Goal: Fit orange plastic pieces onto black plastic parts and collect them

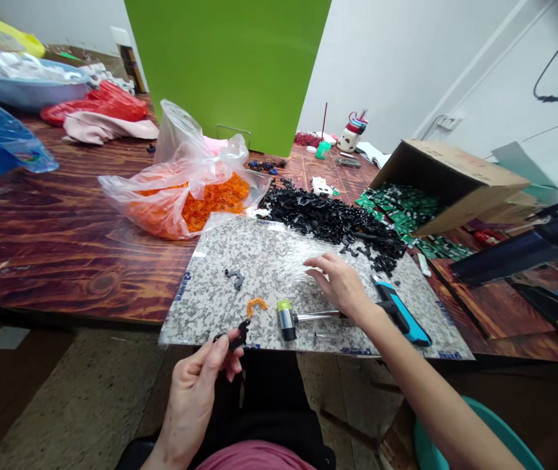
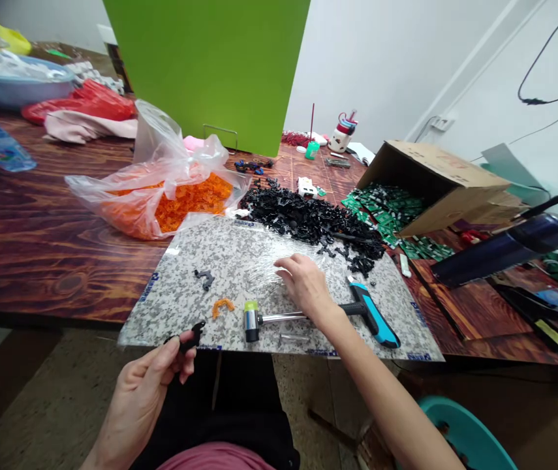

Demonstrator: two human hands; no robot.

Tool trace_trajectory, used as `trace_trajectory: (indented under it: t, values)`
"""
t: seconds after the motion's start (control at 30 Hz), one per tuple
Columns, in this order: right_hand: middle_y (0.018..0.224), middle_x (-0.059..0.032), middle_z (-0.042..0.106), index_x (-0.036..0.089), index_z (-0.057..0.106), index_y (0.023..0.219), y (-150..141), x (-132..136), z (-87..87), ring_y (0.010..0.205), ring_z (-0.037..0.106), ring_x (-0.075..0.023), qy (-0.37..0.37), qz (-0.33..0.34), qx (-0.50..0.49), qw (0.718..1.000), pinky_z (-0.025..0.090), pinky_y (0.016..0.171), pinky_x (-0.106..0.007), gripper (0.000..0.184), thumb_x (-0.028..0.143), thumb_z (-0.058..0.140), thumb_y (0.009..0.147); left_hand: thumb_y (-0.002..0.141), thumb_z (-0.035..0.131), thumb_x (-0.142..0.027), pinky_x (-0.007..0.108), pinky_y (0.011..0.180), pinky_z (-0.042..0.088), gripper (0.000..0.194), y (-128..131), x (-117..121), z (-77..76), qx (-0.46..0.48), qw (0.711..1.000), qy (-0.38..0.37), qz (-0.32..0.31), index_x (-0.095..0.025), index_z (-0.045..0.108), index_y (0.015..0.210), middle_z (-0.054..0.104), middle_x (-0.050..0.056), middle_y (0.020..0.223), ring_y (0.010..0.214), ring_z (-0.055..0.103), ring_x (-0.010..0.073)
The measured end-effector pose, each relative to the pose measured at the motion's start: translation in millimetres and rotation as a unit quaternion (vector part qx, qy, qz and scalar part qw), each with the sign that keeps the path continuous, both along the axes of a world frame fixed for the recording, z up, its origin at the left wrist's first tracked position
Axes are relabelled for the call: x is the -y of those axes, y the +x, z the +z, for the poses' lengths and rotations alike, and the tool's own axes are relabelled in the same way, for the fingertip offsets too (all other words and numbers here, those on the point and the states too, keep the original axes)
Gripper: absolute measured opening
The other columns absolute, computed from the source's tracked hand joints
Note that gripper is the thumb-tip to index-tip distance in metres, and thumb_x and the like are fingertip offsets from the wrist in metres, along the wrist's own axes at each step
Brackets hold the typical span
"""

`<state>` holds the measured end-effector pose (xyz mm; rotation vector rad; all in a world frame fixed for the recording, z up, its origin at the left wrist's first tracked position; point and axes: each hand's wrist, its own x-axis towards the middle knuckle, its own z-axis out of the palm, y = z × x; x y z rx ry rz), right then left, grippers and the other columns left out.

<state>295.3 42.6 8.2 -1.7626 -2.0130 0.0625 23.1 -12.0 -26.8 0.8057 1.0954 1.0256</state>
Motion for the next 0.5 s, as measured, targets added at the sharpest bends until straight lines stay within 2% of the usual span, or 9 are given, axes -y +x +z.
trace_trajectory:
  t: [0.1, 0.23, 0.5]
  values:
    - [0.087, -0.0074, 0.064, 0.022, 0.067, 0.092, 12.4, -8.5, -6.8, 0.08, 0.058, -0.022, -0.012, 0.012, 0.056, 0.998, 0.043, 0.07, -0.031, 0.014, 0.02, 0.053, 0.089, 0.077, 0.069, -0.044, 0.022, 0.055, 0.045, 0.037, 0.1, -0.3, -0.3, 0.0, 1.0, 0.0, -0.004, -0.011, 0.075, 0.093, 0.068, 0.004, 0.062, 0.06, 0.057, 0.014]
    - [0.086, -0.0064, 0.064, 0.022, 0.065, 0.086, 11.3, -9.7, -6.7, 0.081, 0.058, -0.0213, -0.021, 0.025, 0.099, 0.995, 0.041, 0.071, -0.03, 0.013, 0.021, 0.052, 0.089, 0.077, 0.068, -0.044, 0.022, 0.054, 0.044, 0.037, 1.8, -1.7, -0.1, -0.005, 1.0, 0.006, -0.005, -0.01, 0.075, 0.09, 0.068, 0.004, 0.061, 0.061, 0.058, 0.0151]
    - [0.087, -0.0085, 0.066, 0.018, 0.061, 0.089, 13.9, -7.2, -6.6, 0.079, 0.06, -0.0226, -0.026, 0.02, 0.101, 0.994, 0.041, 0.068, -0.031, 0.014, 0.017, 0.048, 0.089, 0.083, 0.061, -0.042, 0.022, 0.056, 0.044, 0.034, 3.7, -2.5, 2.5, -0.009, 0.999, 0.024, -0.029, -0.012, 0.074, 0.092, 0.068, 0.004, 0.063, 0.062, 0.058, 0.0139]
